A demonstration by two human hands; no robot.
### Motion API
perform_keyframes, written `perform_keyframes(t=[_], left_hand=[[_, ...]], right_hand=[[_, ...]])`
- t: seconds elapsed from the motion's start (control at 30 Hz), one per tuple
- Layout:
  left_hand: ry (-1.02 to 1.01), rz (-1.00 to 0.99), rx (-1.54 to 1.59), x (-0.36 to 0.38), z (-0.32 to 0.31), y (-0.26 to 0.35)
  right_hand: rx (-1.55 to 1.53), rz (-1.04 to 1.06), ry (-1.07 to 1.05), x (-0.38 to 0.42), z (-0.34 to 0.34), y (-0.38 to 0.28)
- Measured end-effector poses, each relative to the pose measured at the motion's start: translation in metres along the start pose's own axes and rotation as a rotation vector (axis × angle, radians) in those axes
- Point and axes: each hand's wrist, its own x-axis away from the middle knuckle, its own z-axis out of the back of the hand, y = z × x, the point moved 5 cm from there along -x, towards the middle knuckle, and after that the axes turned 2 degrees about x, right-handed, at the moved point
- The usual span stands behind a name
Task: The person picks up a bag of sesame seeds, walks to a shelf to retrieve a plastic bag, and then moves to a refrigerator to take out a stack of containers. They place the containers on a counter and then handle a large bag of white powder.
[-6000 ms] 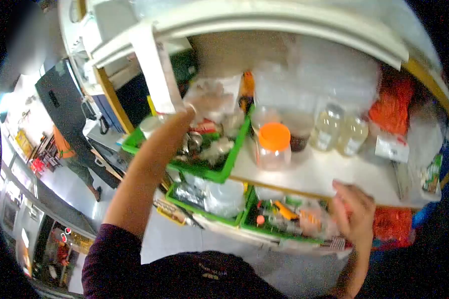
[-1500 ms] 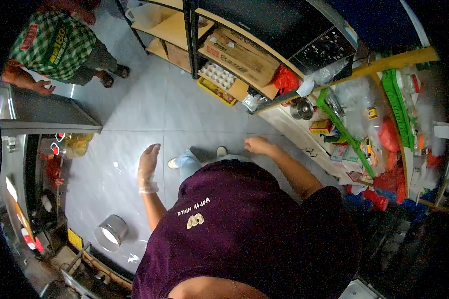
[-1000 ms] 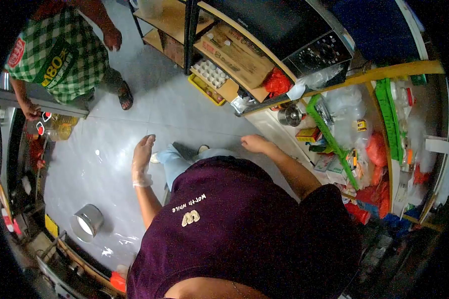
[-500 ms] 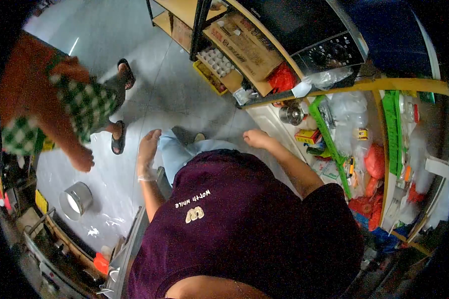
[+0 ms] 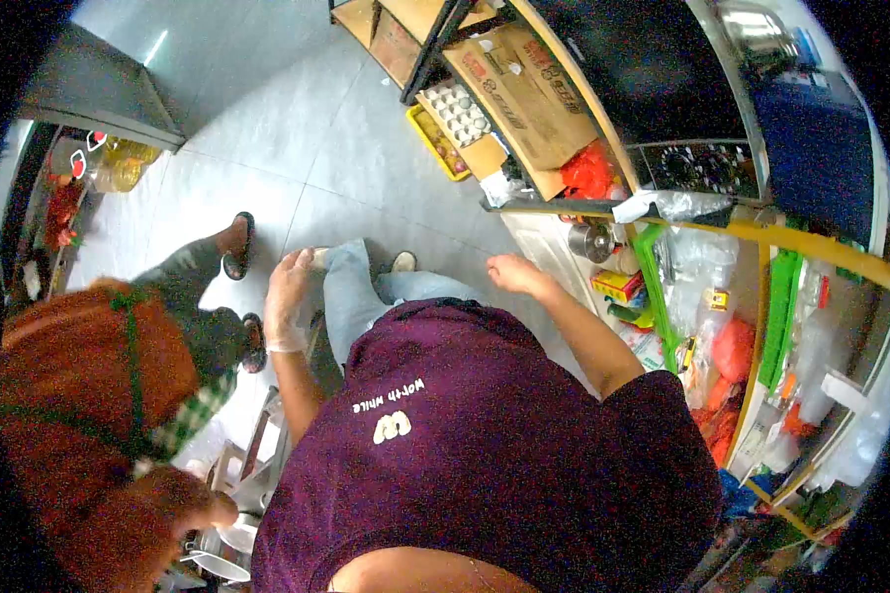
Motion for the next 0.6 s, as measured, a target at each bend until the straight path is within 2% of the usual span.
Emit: perform_keyframes(t=[0.2,0.43,0.53,0.6], left_hand=[[0.043,0.029,-0.026,-0.023,0.042,-0.013],[0.035,0.059,-0.009,-0.052,0.105,-0.027],[0.034,0.138,-0.011,-0.056,0.139,-0.015],[0.032,0.119,-0.041,-0.064,0.159,-0.016]], right_hand=[[0.019,0.004,-0.049,-0.035,0.020,-0.030],[-0.048,0.092,0.007,-0.071,0.062,-0.083],[-0.144,0.036,0.029,-0.080,0.063,-0.101],[-0.199,0.005,0.009,-0.088,0.060,-0.111]])
